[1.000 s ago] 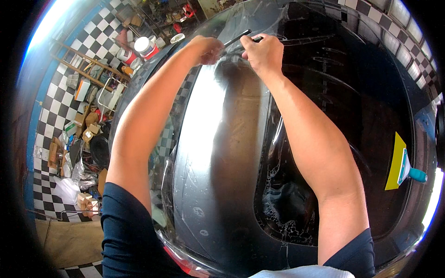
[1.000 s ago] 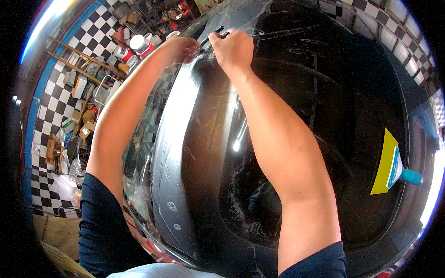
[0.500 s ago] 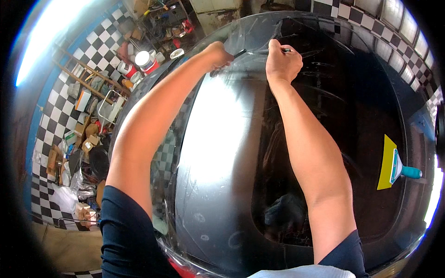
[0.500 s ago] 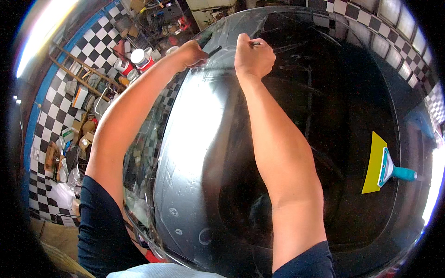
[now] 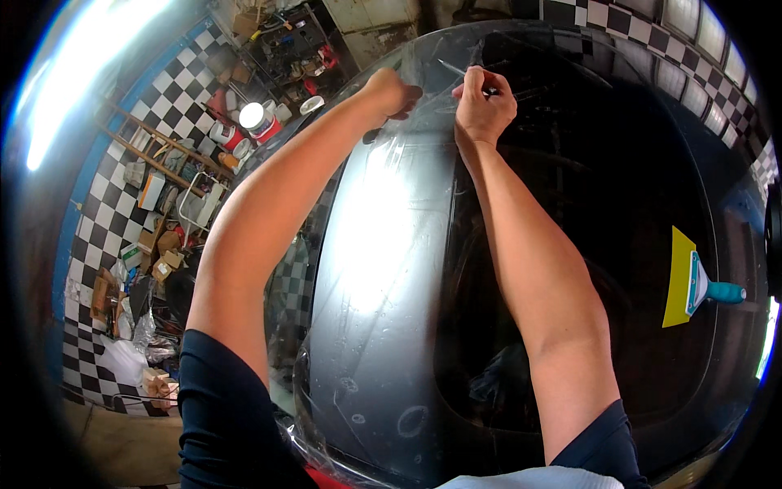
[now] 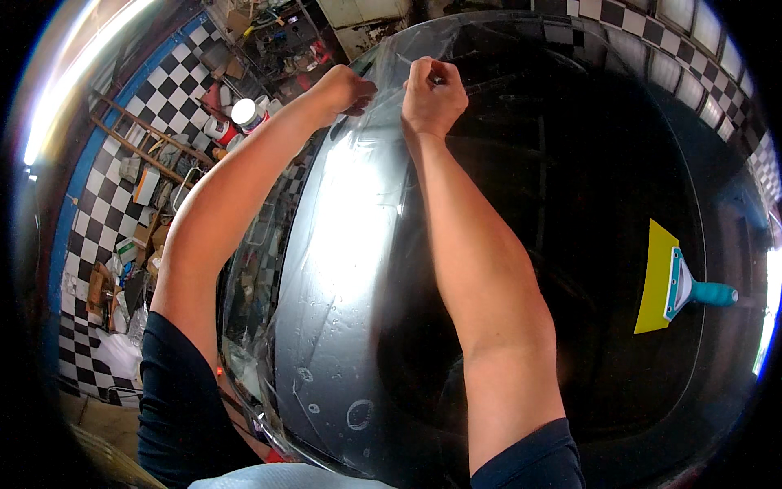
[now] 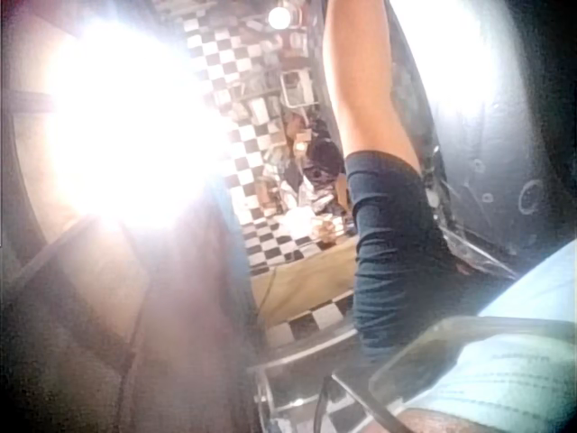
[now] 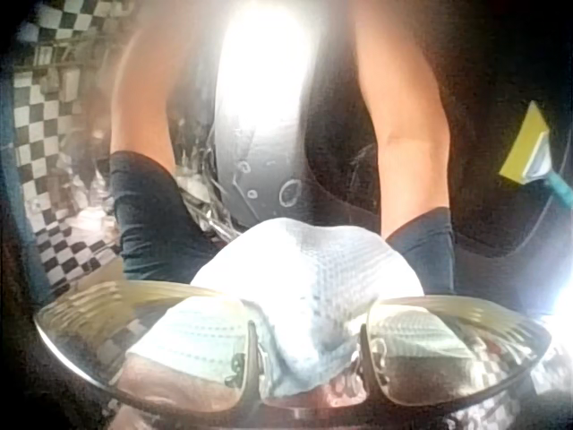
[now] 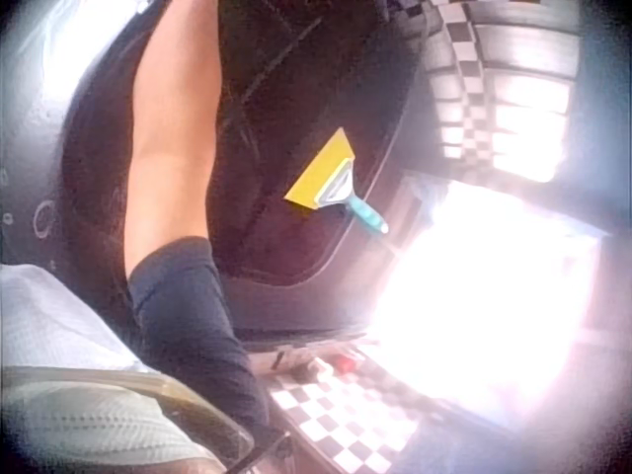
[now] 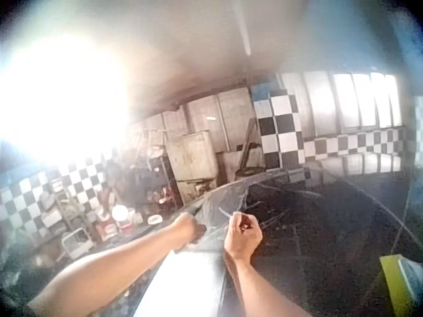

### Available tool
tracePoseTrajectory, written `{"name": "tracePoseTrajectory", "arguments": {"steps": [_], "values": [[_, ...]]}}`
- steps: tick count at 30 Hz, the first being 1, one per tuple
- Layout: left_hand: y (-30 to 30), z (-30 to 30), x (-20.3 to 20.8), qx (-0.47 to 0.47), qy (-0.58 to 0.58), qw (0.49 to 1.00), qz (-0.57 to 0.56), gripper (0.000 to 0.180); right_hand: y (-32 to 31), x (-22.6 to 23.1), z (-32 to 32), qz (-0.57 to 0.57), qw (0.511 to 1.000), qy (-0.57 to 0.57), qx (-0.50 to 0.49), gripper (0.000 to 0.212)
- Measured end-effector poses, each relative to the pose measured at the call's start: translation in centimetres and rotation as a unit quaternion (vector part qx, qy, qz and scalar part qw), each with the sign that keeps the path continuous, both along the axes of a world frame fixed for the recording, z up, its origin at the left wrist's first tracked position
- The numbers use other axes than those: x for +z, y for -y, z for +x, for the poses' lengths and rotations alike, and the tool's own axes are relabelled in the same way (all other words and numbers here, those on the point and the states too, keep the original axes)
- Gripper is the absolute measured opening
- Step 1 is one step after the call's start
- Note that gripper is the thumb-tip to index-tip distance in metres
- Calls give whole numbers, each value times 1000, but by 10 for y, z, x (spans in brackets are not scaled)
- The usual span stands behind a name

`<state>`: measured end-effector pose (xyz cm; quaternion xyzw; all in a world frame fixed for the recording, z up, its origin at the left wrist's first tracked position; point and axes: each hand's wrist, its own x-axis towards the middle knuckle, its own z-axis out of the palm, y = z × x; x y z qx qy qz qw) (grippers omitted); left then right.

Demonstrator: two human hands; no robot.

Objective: The person applies a transparent protective film to the rear hatch of a car. They use a black squeegee to smooth the film and remove bubbles, then a yellow squeegee to press the edges and ensure adhesion. The person also uses a small blade to trim excess film along the hatch edges.

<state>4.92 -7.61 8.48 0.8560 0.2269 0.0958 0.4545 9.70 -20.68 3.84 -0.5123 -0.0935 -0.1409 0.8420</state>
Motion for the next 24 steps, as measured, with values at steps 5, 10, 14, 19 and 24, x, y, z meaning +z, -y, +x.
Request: {"name": "tracePoseTrajectory", "arguments": {"steps": [5, 10, 14, 19, 24], "values": [[13, 11, 19, 34, 70, 996, -34, 28, -1, -2, 5, 81, 996, 12, 44, 26], [-25, 6, 29, 64, 43, 994, -79, 21, -4, 3, -1, 147, 982, -13, 115, 27], [-33, 5, 21, 130, 36, 978, -157, 18, -5, 6, -2, 161, 977, 1, 139, 28], [-28, -3, 24, 71, -95, 988, -102, 14, -6, 2, 3, 144, 981, -4, 129, 31], [-11, 1, 26, 29, -45, 992, -116, 12, -3, -3, 3, 130, 984, -1, 123, 34]]}}
